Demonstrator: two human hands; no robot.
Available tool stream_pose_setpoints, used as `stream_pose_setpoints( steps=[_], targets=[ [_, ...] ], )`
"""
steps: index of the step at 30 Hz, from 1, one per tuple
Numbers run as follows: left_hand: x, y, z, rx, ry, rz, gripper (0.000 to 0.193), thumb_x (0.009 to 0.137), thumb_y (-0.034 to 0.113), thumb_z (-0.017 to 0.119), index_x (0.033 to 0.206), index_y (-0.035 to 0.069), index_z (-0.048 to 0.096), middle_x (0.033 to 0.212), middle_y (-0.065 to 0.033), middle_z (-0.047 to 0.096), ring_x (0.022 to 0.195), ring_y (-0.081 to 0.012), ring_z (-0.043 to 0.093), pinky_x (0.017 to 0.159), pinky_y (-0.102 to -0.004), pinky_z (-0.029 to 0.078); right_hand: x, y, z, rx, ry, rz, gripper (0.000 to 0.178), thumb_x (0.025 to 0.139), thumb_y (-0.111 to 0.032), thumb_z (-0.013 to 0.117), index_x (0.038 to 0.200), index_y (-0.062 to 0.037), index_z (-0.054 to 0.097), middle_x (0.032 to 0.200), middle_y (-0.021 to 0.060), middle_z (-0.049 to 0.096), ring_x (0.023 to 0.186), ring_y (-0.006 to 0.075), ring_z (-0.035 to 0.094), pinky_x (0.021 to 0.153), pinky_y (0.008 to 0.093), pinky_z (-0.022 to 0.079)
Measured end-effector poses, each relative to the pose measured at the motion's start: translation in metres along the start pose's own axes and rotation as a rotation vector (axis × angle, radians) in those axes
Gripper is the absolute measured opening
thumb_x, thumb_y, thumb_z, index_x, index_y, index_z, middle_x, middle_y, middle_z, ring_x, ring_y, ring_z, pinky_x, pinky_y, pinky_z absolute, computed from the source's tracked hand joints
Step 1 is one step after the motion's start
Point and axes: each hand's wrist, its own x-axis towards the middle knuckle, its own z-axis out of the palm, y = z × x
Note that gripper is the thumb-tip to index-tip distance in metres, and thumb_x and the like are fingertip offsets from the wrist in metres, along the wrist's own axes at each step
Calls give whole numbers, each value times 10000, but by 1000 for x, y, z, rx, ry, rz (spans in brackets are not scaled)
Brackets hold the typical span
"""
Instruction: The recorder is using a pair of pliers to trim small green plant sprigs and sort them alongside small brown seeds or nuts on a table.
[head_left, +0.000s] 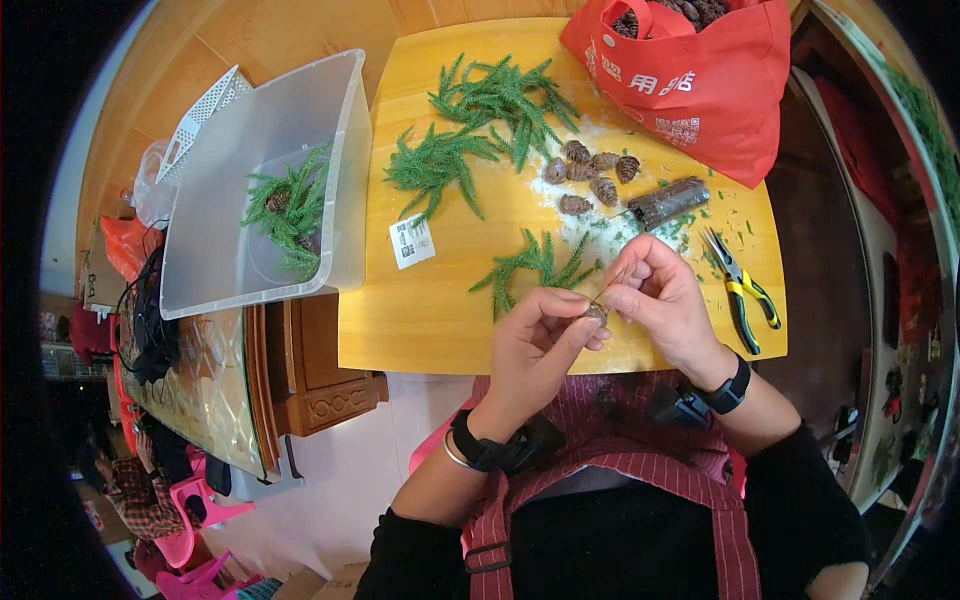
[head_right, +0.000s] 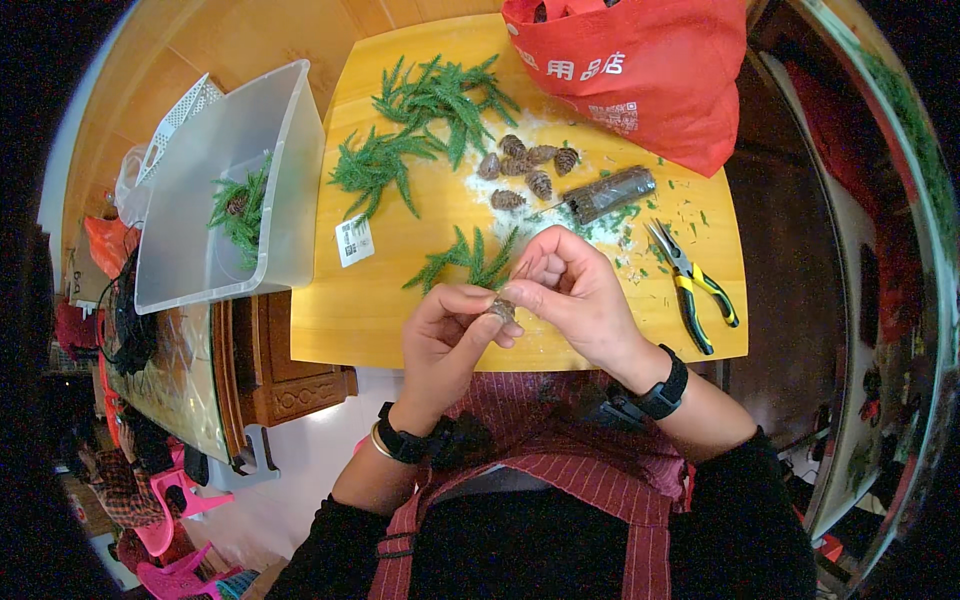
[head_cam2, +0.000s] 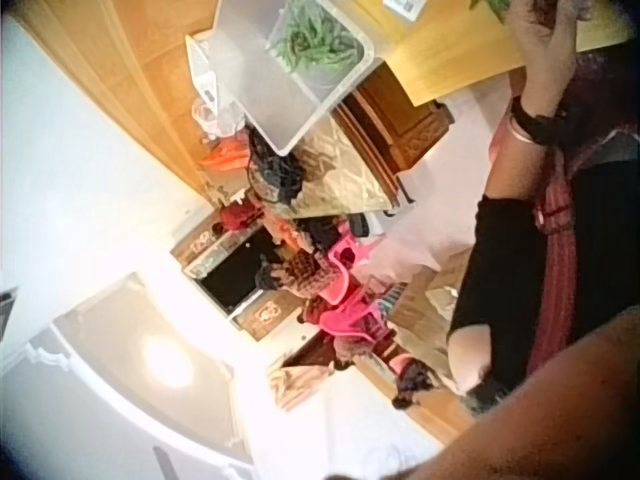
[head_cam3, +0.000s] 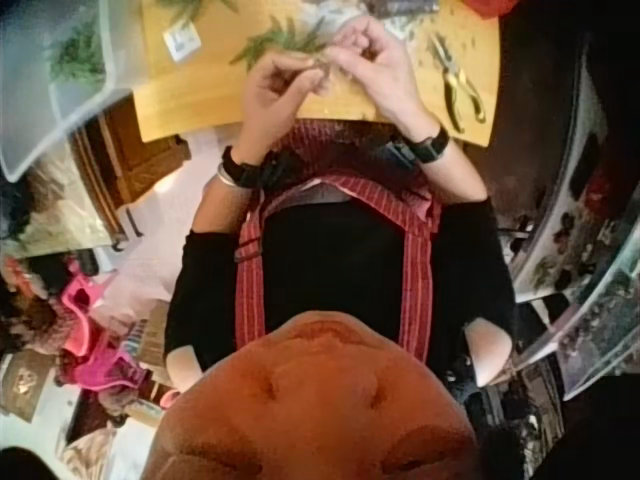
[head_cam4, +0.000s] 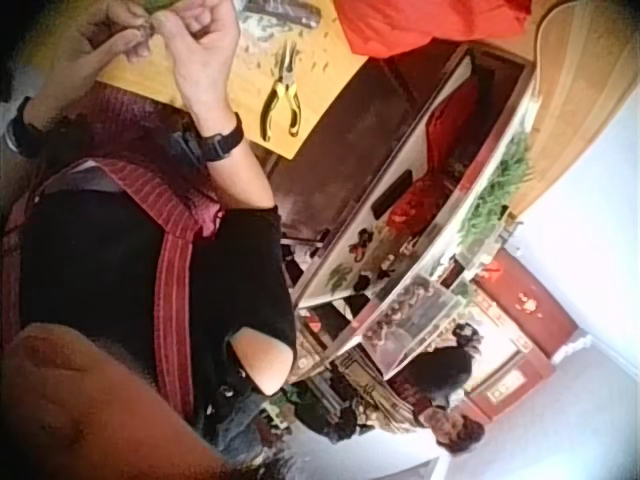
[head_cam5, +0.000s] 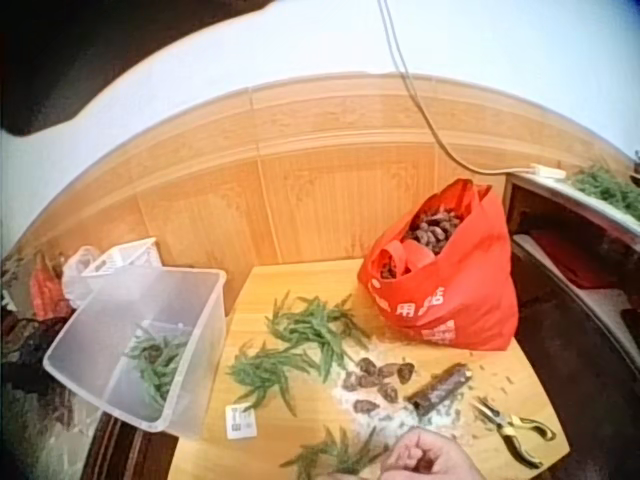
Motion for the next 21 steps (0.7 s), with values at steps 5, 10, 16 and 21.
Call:
stream_pose_setpoints(
  steps=[5,10,16,21],
  targets=[
    [1,-1,-1,9,14,6,124,841,-38,538,952,-6,492,973,-142,560,786,-203,623,669,-289,527,1,-2,2,18,18,-18,169,818,-69,610,926,-64,481,782,0,552,664,40,487,571,168,382],
    [2,1,-1,-1,28,28,124,843,-30,541,952,-5,488,970,-148,563,781,-205,623,663,-289,528,-1,-7,1,14,29,54,133,866,-116,541,976,-51,504,818,29,591,678,50,512,587,177,393],
    [2,3,0,3,41,13,124,845,-24,541,953,-6,484,934,-140,569,771,-205,624,654,-287,527,0,-7,-1,66,10,64,163,892,-176,495,997,-53,516,812,39,615,668,56,527,597,181,401],
    [2,3,0,-32,63,7,127,846,-19,544,956,-6,483,923,-134,570,760,-204,626,643,-290,527,0,-9,0,110,0,93,189,897,-194,489,1013,-48,515,769,32,614,651,52,519,598,177,402]
  ],
)
